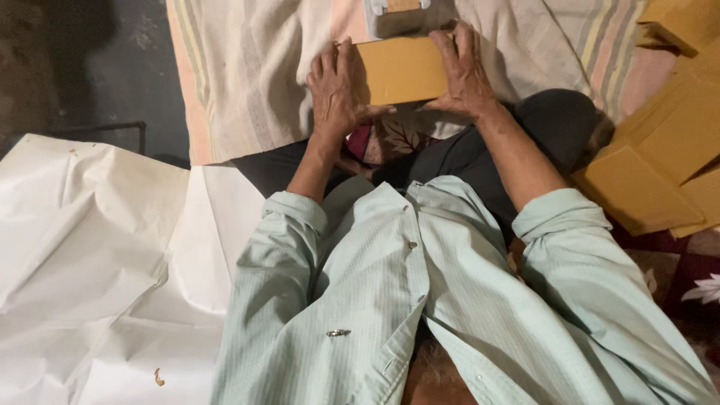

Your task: The person assembles small cardboard boxes by folding flaps and sealing them with packing tape. They repeatedly pick up flat-packed boxes, fold them into shape, apply tape to the seams, and place the finished boxes aside.

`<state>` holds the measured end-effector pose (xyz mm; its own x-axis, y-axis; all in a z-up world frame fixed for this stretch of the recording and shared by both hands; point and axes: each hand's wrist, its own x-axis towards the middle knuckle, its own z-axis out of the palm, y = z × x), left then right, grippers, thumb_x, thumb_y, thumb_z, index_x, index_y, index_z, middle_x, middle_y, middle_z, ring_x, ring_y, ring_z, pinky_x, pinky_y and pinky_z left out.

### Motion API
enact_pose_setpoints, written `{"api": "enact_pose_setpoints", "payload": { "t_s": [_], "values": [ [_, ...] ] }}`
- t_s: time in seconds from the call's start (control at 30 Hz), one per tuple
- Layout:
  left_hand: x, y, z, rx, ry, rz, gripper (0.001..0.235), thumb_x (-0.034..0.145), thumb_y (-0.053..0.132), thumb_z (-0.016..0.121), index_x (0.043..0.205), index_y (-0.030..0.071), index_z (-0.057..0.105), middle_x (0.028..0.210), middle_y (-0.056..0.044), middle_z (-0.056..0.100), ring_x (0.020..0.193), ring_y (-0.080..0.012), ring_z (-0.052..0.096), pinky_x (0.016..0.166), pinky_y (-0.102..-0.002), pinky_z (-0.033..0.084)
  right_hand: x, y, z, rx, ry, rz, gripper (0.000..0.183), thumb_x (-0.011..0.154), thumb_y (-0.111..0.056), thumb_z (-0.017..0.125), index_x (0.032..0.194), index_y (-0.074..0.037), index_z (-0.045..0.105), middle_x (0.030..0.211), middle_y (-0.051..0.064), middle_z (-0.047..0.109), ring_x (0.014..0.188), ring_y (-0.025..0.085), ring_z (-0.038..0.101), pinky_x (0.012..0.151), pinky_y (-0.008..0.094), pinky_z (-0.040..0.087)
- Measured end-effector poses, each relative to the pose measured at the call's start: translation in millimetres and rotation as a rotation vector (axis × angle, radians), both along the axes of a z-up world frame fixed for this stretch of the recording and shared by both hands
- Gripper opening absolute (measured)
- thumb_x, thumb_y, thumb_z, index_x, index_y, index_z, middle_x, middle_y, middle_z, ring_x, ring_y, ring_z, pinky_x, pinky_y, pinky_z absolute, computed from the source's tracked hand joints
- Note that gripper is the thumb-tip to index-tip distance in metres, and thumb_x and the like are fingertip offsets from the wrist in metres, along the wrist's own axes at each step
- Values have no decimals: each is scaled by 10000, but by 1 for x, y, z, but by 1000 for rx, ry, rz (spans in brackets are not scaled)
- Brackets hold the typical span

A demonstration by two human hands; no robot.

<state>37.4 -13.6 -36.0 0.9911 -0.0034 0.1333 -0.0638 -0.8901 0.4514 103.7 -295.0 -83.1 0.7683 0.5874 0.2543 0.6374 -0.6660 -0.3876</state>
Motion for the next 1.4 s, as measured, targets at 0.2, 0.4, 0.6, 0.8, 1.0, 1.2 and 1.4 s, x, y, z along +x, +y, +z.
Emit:
{"api": "enact_pose_setpoints", "payload": {
  "t_s": [0.2, 0.4, 0.6, 0.8, 1.0, 1.2, 1.4],
  "values": [
    [6, 2, 3, -3, 24, 0, 1410, 386, 685, 1013, 1479, 47, 393, 1470, -252, 410, 1362, -449, 365, 1117, -578, 283, 3, 2, 23, -9, -6, 11, 1361, 395, -523, 1057, 1503, -86, 397, 1363, 235, 371, 1280, 452, 398, 1084, 576, 404],
    [3, -5, -1, -21, 44, -2, 1427, 422, 675, 1024, 1511, 40, 355, 1483, -268, 330, 1377, -479, 321, 1140, -598, 273, 3, 6, 17, -41, -46, -18, 1381, 408, -504, 1053, 1518, -59, 362, 1333, 221, 372, 1261, 423, 417, 1078, 572, 409],
    [9, -15, -10, -194, -4, -30, 1441, 456, 614, 1045, 1545, 41, 294, 1581, -348, 134, 1447, -529, 250, 1181, -583, 333, -9, 25, -6, -27, 147, -142, 1449, 477, -471, 1050, 1590, -17, 241, 1568, 350, 220, 1433, 533, 278, 1214, 580, 339],
    [-2, -20, -6, -61, -70, -38, 1379, 652, 698, 977, 1611, 26, 248, 1613, -367, 45, 1486, -557, 172, 1213, -601, 264, -12, 47, -5, -311, 128, -208, 1509, 525, -628, 988, 1540, 82, 128, 1532, 368, 163, 1422, 593, 158, 1178, 662, 254],
    [4, -57, -14, 601, -72, -71, 782, 1021, 227, 619, 1657, 38, 205, 1700, -233, 115, 1586, -400, 124, 1287, -614, 97, -14, 55, -6, -597, 250, -228, 1338, 626, -382, 909, 1620, 85, 144, 1565, 325, 216, 1456, 562, 176, 1205, 617, 273],
    [-8, -107, -26, 180, -65, -120, 721, 1012, 91, 512, 1601, -138, 165, 1684, -337, 116, 1594, -458, 96, 1323, -578, 56, -15, 50, -14, -405, -169, -235, 993, 901, -267, 758, 1598, 132, 174, 1583, 328, 215, 1483, 539, 171, 1294, 560, 251],
    [-17, -64, -26, 501, -28, -175, 739, 961, 22, 504, 1627, -73, 199, 1705, -261, 161, 1596, -378, 119, 1317, -515, 85, -11, 60, 9, -631, 214, -189, 1283, 647, -348, 888, 1581, 123, 145, 1591, 330, 182, 1486, 526, 128, 1272, 569, 203]
  ]
}}
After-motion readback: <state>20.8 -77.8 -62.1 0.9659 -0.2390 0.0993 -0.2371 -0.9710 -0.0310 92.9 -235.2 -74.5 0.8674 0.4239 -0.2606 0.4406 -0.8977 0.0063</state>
